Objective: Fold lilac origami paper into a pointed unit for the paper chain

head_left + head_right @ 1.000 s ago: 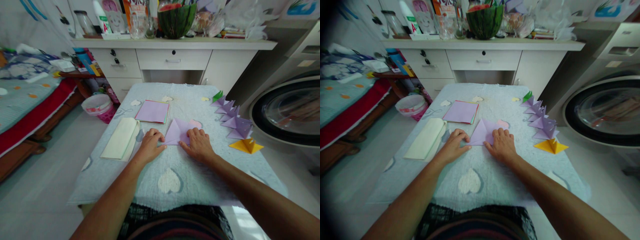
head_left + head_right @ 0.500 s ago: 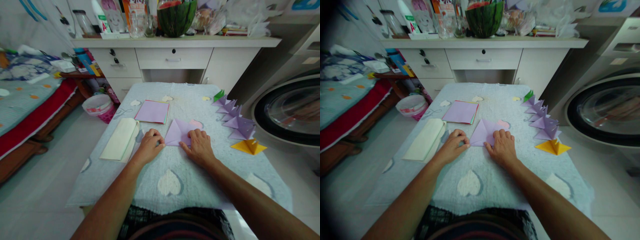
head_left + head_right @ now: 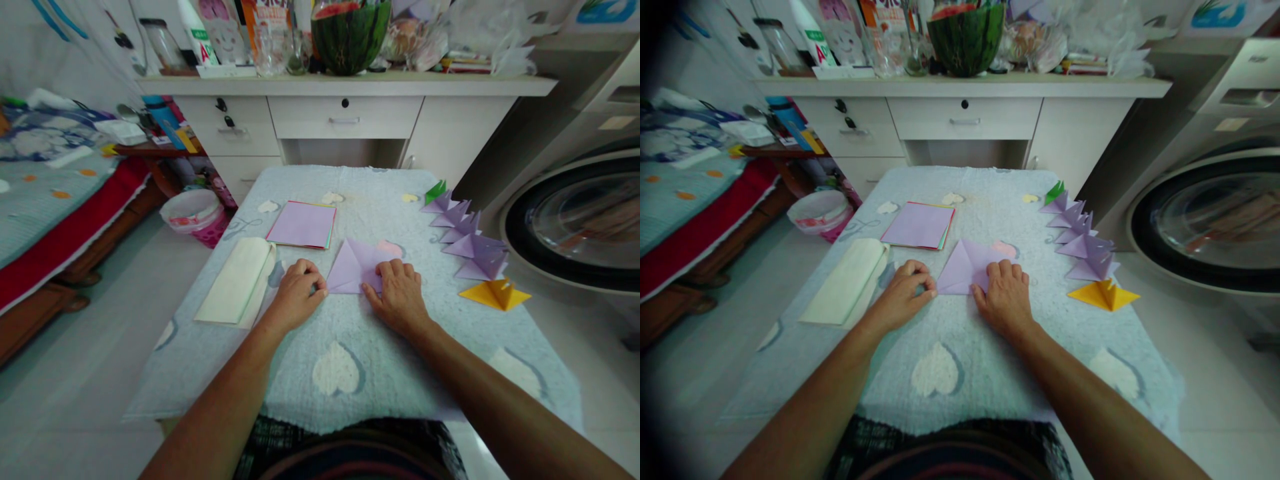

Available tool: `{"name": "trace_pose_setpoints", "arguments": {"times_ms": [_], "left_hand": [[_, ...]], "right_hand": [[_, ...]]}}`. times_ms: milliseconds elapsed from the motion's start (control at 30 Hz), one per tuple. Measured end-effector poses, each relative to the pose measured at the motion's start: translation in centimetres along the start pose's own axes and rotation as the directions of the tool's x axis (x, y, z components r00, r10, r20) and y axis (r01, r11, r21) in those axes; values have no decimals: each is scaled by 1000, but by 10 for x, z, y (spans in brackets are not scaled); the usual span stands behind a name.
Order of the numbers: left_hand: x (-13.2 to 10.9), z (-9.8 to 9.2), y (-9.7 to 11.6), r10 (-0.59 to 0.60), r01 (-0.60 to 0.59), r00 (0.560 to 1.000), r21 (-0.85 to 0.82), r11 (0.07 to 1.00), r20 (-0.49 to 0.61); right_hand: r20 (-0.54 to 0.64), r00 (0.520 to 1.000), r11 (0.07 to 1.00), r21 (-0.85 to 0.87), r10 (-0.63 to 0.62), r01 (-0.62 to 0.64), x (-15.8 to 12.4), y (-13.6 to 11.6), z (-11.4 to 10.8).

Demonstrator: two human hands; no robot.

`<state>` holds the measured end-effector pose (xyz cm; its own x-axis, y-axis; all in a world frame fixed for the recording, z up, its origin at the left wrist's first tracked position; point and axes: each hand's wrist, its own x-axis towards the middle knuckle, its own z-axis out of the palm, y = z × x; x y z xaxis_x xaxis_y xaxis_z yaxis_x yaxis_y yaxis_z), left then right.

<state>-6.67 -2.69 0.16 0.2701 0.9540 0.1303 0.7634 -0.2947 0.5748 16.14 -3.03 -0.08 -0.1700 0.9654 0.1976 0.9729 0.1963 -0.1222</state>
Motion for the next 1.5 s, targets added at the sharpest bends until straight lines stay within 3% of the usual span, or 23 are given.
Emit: {"name": "trace_pose_setpoints", "arguments": {"times_ms": [300, 433, 567, 1267, 1500], "left_hand": [[-1, 1, 5, 1, 0, 1000, 64, 998, -6], [-2, 10, 17, -74, 83, 995, 146, 986, -66], [0, 20, 27, -67, 89, 990, 181, 979, -126], [6, 22, 27, -90, 104, 993, 202, 974, -76], [7, 23, 26, -75, 92, 993, 209, 974, -86]], "right_hand": [[4, 1000, 1000, -7, 18, -17, 0, 0, 0], [1, 1000, 1000, 1, 16, -16, 0, 0, 0], [6, 1000, 1000, 11, 20, -21, 0, 0, 0], [11, 1000, 999, 36, 29, -29, 1, 1, -2], [-66, 993, 996, -8, -93, 93, -1, -3, -6]]}}
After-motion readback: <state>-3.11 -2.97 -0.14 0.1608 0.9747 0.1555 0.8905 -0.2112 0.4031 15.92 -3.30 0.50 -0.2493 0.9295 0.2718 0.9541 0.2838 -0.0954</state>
